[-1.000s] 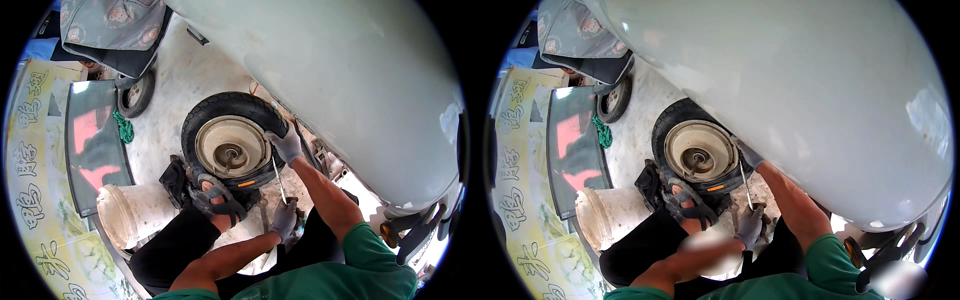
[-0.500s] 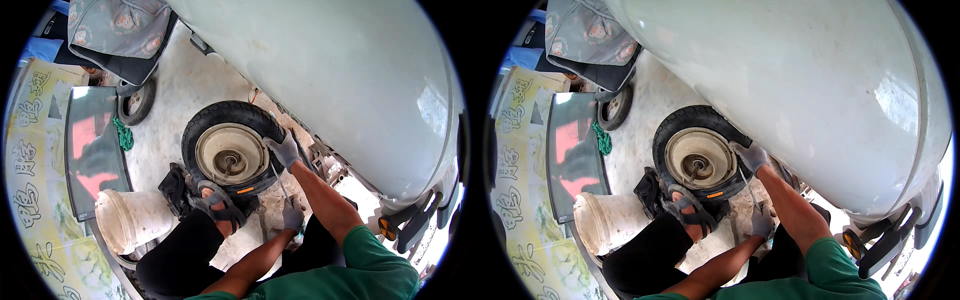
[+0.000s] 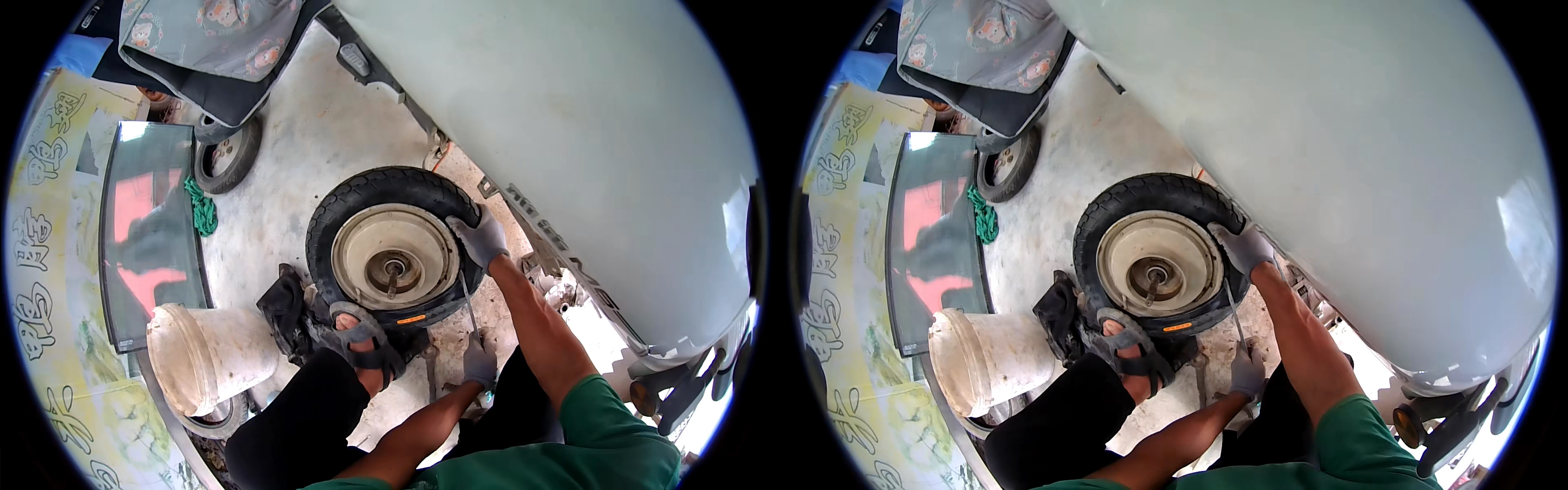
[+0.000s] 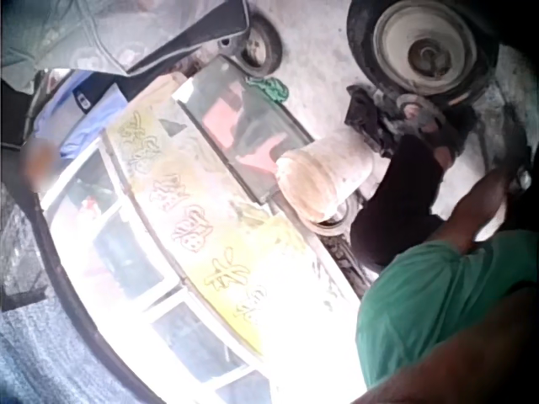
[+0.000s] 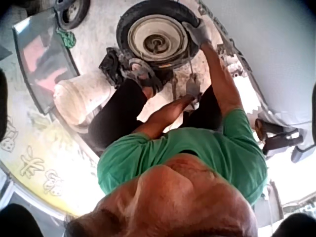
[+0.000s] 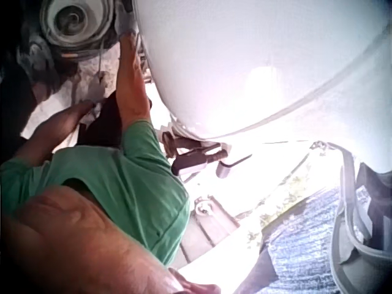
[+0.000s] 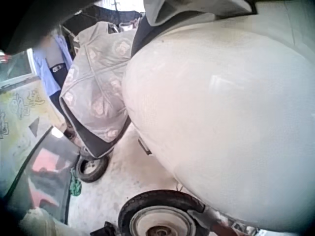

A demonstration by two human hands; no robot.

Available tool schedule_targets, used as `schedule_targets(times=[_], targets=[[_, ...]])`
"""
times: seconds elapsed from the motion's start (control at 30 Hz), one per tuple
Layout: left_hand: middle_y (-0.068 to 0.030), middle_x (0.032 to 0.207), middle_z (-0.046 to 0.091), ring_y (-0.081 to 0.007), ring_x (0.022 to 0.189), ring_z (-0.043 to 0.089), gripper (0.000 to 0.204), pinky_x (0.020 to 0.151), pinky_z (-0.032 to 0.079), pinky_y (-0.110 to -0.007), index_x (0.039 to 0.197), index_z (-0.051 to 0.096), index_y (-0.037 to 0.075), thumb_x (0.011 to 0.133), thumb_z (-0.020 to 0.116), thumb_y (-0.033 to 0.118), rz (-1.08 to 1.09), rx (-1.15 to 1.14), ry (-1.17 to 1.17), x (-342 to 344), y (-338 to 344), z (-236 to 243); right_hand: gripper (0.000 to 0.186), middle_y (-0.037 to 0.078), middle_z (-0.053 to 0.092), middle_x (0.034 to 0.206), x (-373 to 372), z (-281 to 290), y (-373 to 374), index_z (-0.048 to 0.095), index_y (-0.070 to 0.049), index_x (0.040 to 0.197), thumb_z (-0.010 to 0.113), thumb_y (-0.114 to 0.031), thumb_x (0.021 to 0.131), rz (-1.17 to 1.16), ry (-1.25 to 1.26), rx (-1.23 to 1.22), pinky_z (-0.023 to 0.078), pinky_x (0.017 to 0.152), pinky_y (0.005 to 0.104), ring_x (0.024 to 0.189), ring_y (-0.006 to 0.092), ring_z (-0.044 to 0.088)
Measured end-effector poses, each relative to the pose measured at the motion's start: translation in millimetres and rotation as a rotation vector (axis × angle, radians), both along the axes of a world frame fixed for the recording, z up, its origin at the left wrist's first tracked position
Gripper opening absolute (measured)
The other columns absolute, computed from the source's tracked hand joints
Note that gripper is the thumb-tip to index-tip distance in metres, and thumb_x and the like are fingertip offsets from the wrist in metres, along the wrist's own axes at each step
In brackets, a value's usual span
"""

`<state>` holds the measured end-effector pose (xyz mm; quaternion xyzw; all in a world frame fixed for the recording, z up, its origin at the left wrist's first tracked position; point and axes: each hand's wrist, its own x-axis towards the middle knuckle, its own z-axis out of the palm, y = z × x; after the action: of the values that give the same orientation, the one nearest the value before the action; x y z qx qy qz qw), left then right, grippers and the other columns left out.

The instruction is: The person uses a tire lever to pry the tire bead off the rim of a scooter wheel. They repeatedly insert the lever between the tire and rim, rotate the wheel, and work around the circumference to loosen the tire.

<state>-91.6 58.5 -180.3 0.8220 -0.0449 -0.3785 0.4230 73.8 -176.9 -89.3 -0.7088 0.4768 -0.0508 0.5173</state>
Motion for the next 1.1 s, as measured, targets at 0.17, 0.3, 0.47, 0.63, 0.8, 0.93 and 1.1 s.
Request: schedule_targets(times=[0.17,0.3,0.47,0.63,0.8,0.93,1.1], targets=[[-0.0264,0.09,0.072,-0.0489,0.086,0.069,0.037,0.074,0.055,-0.055,0.111,0.066,0.003,0.105,0.053,0.037,-0.213,-0.017,-0.062,38.4,6.2,-57.1,0.079,0.026,0.072,0.118,8.4,2.1,12.7,0.059,-0.001,0.137,0.081,-0.055,0.084,0.032,-0.126,-0.279,0.054,0.096,0.0437,0.112,0.0386,0.07],[-0.0241,0.086,0.072,-0.0477,0.082,0.07,0.039,0.072,0.055,-0.054,0.113,0.066,0.004,0.105,0.053,0.04,-0.234,-0.041,0.025,41.6,-9.8,-36.3,0.08,0.025,0.074,0.116,5.7,-13.6,14.5,0.059,-0.001,0.138,0.081,-0.056,0.084,-0.038,-0.161,-0.228,0.055,0.096,0.0416,0.111,0.0375,0.072],[-0.0299,0.126,0.067,-0.0447,0.119,0.065,0.053,0.103,0.05,-0.051,0.127,0.062,0.0,0.097,0.06,0.044,-0.761,0.273,-0.037,60.4,19.5,-6.7,0.076,0.023,0.075,0.115,-6.2,-16.3,5.4,0.062,-0.002,0.134,0.081,-0.055,0.083,-0.057,-0.136,-0.152,0.055,0.096,0.042,0.111,0.0361,0.072],[-0.029,0.127,0.068,-0.0432,0.12,0.065,0.058,0.105,0.05,-0.048,0.132,0.062,-0.001,0.095,0.064,0.043,-0.922,0.245,-0.08,123.4,40.3,20.7,0.077,0.024,0.075,0.114,-6.0,-4.6,10.5,0.064,-0.002,0.132,0.079,-0.058,0.082,-0.045,-0.183,-0.178,0.055,0.094,0.043,0.111,0.038,0.072],[-0.0259,0.119,0.072,-0.0403,0.115,0.068,0.052,0.099,0.053,-0.046,0.125,0.068,0.002,0.091,0.069,0.041,-0.931,0.346,-0.218,214.5,46.9,129.0,0.075,0.022,0.076,0.114,-3.3,12.5,17.4,0.066,-0.003,0.13,0.078,-0.06,0.082,-0.06,-0.224,-0.13,0.056,0.094,0.0426,0.109,0.0365,0.073],[-0.0208,0.105,0.075,-0.0374,0.102,0.072,0.05,0.092,0.055,-0.044,0.123,0.069,0.001,0.093,0.069,0.041,-0.814,0.481,-0.443,276.0,57.1,241.6,0.081,0.022,0.074,0.12,2.4,6.6,17.7,0.061,-0.007,0.137,0.076,-0.063,0.081,-0.083,-0.151,-0.163,0.054,0.097,0.0488,0.113,0.0415,0.069],[-0.0196,0.11,0.075,-0.0351,0.104,0.072,0.051,0.092,0.055,-0.042,0.128,0.067,0.002,0.095,0.066,0.041,-0.81,0.658,-0.588,313.4,84.5,351.9,0.084,0.022,0.066,0.136,-10.5,3.0,37.0,0.054,-0.008,0.146,0.081,-0.056,0.082,-0.213,-0.166,-0.102,0.05,0.104,0.0474,0.126,0.0386,0.063]])
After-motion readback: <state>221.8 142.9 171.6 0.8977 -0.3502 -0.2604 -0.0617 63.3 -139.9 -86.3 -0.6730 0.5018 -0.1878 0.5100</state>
